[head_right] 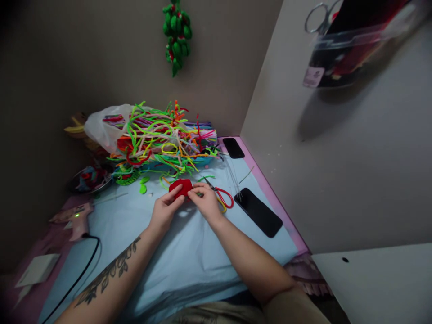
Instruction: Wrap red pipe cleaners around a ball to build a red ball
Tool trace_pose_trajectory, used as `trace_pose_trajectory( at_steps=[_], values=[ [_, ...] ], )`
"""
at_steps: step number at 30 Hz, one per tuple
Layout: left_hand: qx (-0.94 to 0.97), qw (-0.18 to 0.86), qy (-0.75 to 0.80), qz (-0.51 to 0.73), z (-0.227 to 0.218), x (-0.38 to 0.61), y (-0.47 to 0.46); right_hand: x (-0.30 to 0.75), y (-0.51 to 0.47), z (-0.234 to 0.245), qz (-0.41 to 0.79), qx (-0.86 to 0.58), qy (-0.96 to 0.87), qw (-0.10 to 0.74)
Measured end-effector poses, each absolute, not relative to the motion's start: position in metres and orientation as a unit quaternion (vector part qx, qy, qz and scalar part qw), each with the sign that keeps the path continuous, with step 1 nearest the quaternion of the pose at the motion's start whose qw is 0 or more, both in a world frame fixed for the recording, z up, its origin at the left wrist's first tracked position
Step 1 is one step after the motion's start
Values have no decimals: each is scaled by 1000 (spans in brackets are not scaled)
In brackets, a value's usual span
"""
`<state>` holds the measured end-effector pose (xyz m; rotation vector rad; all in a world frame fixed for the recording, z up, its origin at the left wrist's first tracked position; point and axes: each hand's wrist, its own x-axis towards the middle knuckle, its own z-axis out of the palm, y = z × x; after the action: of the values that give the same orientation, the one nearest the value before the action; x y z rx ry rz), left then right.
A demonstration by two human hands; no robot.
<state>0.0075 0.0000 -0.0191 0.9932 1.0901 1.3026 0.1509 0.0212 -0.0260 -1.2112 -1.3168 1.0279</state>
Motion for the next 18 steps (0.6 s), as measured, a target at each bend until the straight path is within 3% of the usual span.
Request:
trace_pose_trajectory(
  at_steps=[10, 13, 18],
  values=[
    [453, 553, 433, 549, -22, 5, 0, 144, 22, -24, 686, -327, -387, 522],
    [460, 530, 458, 546, -24, 6, 0, 145, 22, -24, 665, -351, -403, 522],
    [443, 495, 474, 579, -22, 7, 2, 147, 18, -23, 500, -442, -492, 559]
  ],
)
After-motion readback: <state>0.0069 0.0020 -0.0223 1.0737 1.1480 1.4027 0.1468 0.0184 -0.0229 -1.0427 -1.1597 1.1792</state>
